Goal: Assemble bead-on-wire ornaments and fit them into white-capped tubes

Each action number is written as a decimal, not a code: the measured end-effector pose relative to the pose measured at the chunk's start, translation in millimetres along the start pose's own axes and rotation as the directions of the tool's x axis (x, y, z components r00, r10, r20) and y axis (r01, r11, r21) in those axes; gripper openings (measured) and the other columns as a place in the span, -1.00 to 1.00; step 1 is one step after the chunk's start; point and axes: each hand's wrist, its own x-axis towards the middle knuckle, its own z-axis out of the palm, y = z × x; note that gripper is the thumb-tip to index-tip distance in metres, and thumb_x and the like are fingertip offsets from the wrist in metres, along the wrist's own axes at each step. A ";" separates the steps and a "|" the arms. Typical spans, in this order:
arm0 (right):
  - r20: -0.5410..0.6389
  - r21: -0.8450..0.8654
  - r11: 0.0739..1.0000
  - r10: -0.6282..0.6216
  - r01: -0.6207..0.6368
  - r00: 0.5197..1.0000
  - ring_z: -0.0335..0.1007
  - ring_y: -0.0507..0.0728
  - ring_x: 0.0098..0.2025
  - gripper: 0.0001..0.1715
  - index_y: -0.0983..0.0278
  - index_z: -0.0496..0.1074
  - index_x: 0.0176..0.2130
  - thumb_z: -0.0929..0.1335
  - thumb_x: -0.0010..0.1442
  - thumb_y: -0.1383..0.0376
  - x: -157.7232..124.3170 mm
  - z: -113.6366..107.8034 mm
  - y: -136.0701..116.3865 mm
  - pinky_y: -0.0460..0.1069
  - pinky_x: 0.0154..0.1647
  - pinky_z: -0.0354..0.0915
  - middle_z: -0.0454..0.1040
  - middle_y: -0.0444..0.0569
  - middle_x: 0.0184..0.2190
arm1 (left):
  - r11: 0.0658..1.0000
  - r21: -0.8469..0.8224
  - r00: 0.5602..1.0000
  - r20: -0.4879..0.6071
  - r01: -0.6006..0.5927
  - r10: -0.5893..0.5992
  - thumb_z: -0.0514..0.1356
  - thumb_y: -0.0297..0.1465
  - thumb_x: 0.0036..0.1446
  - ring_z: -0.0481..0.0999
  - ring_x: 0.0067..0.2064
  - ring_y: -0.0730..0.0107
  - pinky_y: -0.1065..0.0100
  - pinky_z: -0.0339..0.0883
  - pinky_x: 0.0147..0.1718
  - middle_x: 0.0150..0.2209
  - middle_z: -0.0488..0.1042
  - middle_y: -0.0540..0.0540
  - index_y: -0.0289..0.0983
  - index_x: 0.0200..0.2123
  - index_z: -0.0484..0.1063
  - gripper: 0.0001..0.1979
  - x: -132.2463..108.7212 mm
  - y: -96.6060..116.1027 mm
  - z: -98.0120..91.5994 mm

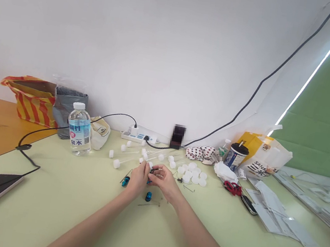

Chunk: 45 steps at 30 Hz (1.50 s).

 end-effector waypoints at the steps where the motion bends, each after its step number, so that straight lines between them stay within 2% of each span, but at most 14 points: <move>1: 0.011 -0.005 0.999 0.038 -0.038 0.999 0.41 0.05 -0.46 -0.51 0.29 0.37 -0.29 0.48 -0.19 0.08 -0.2 0.4 -0.1 0.00 -0.42 0.37 0.41 -0.12 -0.47 | 1.000 -0.006 1.000 -0.002 0.002 -0.002 -0.15 -0.31 0.15 0.15 -0.59 0.43 0.42 0.01 -0.56 -0.66 0.14 0.08 -0.19 -0.57 -0.01 -0.75 0.0 0.6 -0.6; 4: 0.018 -0.032 0.996 0.086 -0.086 0.996 0.39 0.04 -0.54 -0.52 0.36 0.39 -0.39 0.42 -0.13 -0.01 -0.5 1.2 0.0 -0.02 -0.49 0.34 0.40 -0.09 -0.54 | 1.000 -0.004 1.000 0.002 0.015 -0.015 -0.15 -0.32 0.15 0.13 -0.60 0.44 0.41 0.00 -0.56 -0.66 0.10 0.09 -0.19 -0.57 -0.03 -0.76 -0.1 2.2 -1.6; 8: -0.024 0.024 1.000 -0.005 0.006 1.000 0.39 0.04 -0.44 -0.46 0.29 0.39 -0.32 0.53 -0.33 0.16 0.0 1.0 0.0 -0.01 -0.39 0.37 0.40 -0.14 -0.46 | 1.000 -0.006 1.000 0.009 0.016 -0.016 -0.14 -0.30 0.15 0.15 -0.59 0.43 0.41 0.02 -0.55 -0.64 0.13 0.08 -0.19 -0.56 -0.02 -0.76 -0.3 3.6 -2.2; 12: -0.007 0.030 0.995 0.100 -0.099 0.995 0.38 0.05 -0.51 -0.52 0.34 0.38 -0.39 0.42 -0.14 -0.01 1.2 0.0 0.8 0.01 -0.44 0.35 0.40 -0.09 -0.52 | 1.000 0.004 1.000 0.008 0.012 -0.012 -0.15 -0.31 0.15 0.16 -0.60 0.44 0.42 0.02 -0.56 -0.65 0.13 0.09 -0.19 -0.56 -0.01 -0.76 -0.5 2.9 -2.0; 14: -0.025 0.007 0.997 0.072 -0.072 0.997 0.37 0.04 -0.52 -0.52 0.35 0.38 -0.43 0.46 -0.21 0.03 1.9 0.0 1.1 0.01 -0.43 0.34 0.39 -0.10 -0.53 | 1.000 0.016 1.000 0.008 -0.001 0.001 -0.15 -0.31 0.15 0.17 -0.60 0.44 0.42 0.03 -0.56 -0.65 0.15 0.09 -0.19 -0.56 0.00 -0.76 -0.4 1.8 -1.3; 17: -0.077 0.024 1.000 -0.007 0.008 0.997 0.38 0.05 -0.42 -0.47 0.29 0.38 -0.36 0.54 -0.36 0.18 1.9 1.2 0.1 0.00 -0.37 0.35 0.41 -0.13 -0.44 | 0.999 0.030 1.000 -0.001 -0.011 0.011 -0.14 -0.32 0.15 0.20 -0.59 0.43 0.43 0.03 -0.56 -0.64 0.18 0.07 -0.19 -0.56 0.02 -0.76 -0.1 0.0 0.0; 20: -0.052 0.023 0.996 0.085 -0.083 0.995 0.37 0.05 -0.47 -0.55 0.30 0.38 -0.37 0.45 -0.17 0.04 1.1 2.9 -1.1 0.00 -0.45 0.34 0.40 -0.11 -0.48 | 1.000 0.025 1.000 -0.005 -0.015 0.015 -0.13 -0.31 0.14 0.20 -0.59 0.44 0.43 0.03 -0.57 -0.64 0.18 0.07 -0.20 -0.56 0.03 -0.76 -0.1 -0.6 0.8; 22: -0.024 -0.011 0.993 0.117 -0.117 0.993 0.35 0.04 -0.54 -0.54 0.33 0.37 -0.42 0.41 -0.13 0.00 0.6 3.5 -1.1 -0.01 -0.50 0.32 0.38 -0.10 -0.54 | 1.000 0.025 1.000 -0.003 -0.016 0.016 -0.13 -0.30 0.14 0.19 -0.60 0.44 0.43 0.03 -0.57 -0.65 0.16 0.08 -0.19 -0.56 0.03 -0.76 -0.2 -0.4 0.7; 26: -0.069 -0.006 1.000 -0.004 0.004 0.998 0.36 0.03 -0.46 -0.47 0.28 0.36 -0.36 0.54 -0.36 0.18 0.3 3.5 -0.5 -0.03 -0.42 0.34 0.36 -0.17 -0.49 | 1.000 0.030 1.000 -0.009 -0.008 0.008 -0.13 -0.31 0.13 0.17 -0.60 0.44 0.43 0.03 -0.57 -0.65 0.15 0.08 -0.19 -0.56 0.01 -0.77 0.2 -0.1 0.0; 31: -0.018 -0.011 0.993 0.114 -0.114 0.993 0.34 0.03 -0.56 -0.52 0.33 0.36 -0.39 0.42 -0.14 -0.01 0.2 3.1 -0.4 -0.02 -0.53 0.30 0.36 -0.12 -0.54 | 1.000 0.019 1.000 -0.020 -0.002 0.002 -0.12 -0.30 0.13 0.15 -0.61 0.45 0.43 0.03 -0.58 -0.67 0.12 0.10 -0.19 -0.57 0.01 -0.76 1.1 -1.3 0.1; 35: -0.068 0.034 0.999 0.032 -0.030 0.997 0.37 0.03 -0.47 -0.45 0.27 0.35 -0.34 0.54 -0.35 0.16 0.2 3.6 -1.6 -0.03 -0.46 0.34 0.37 -0.17 -0.47 | 0.999 0.035 0.999 -0.032 0.000 0.001 -0.12 -0.32 0.13 0.15 -0.60 0.45 0.44 0.02 -0.58 -0.66 0.13 0.09 -0.20 -0.57 0.02 -0.77 1.0 -2.0 1.1; 39: -0.047 0.004 0.991 0.135 -0.135 0.990 0.34 0.03 -0.57 -0.53 0.31 0.34 -0.39 0.42 -0.14 -0.01 0.3 4.4 -2.4 -0.03 -0.55 0.30 0.36 -0.13 -0.54 | 1.000 0.028 1.000 -0.014 -0.011 0.012 -0.13 -0.31 0.14 0.14 -0.61 0.45 0.43 0.01 -0.57 -0.66 0.12 0.09 -0.20 -0.56 0.01 -0.77 0.5 -2.0 1.7; 43: -0.080 -0.004 1.000 0.026 -0.027 0.996 0.35 0.01 -0.50 -0.51 0.29 0.35 -0.38 0.52 -0.31 0.15 0.8 3.9 -0.9 -0.04 -0.46 0.33 0.37 -0.15 -0.48 | 1.000 0.029 1.000 -0.013 -0.006 0.007 -0.13 -0.31 0.14 0.14 -0.60 0.46 0.43 0.02 -0.56 -0.65 0.14 0.09 -0.20 -0.56 0.00 -0.77 0.2 -2.3 1.8; 45: -0.074 0.017 0.999 0.038 -0.037 0.997 0.36 0.02 -0.47 -0.51 0.27 0.35 -0.35 0.51 -0.28 0.14 0.8 3.7 -0.4 -0.03 -0.44 0.33 0.38 -0.15 -0.46 | 1.000 0.023 1.000 -0.014 -0.007 0.007 -0.12 -0.30 0.14 0.14 -0.60 0.46 0.43 0.02 -0.56 -0.65 0.13 0.09 -0.20 -0.56 0.00 -0.77 0.1 -2.4 1.8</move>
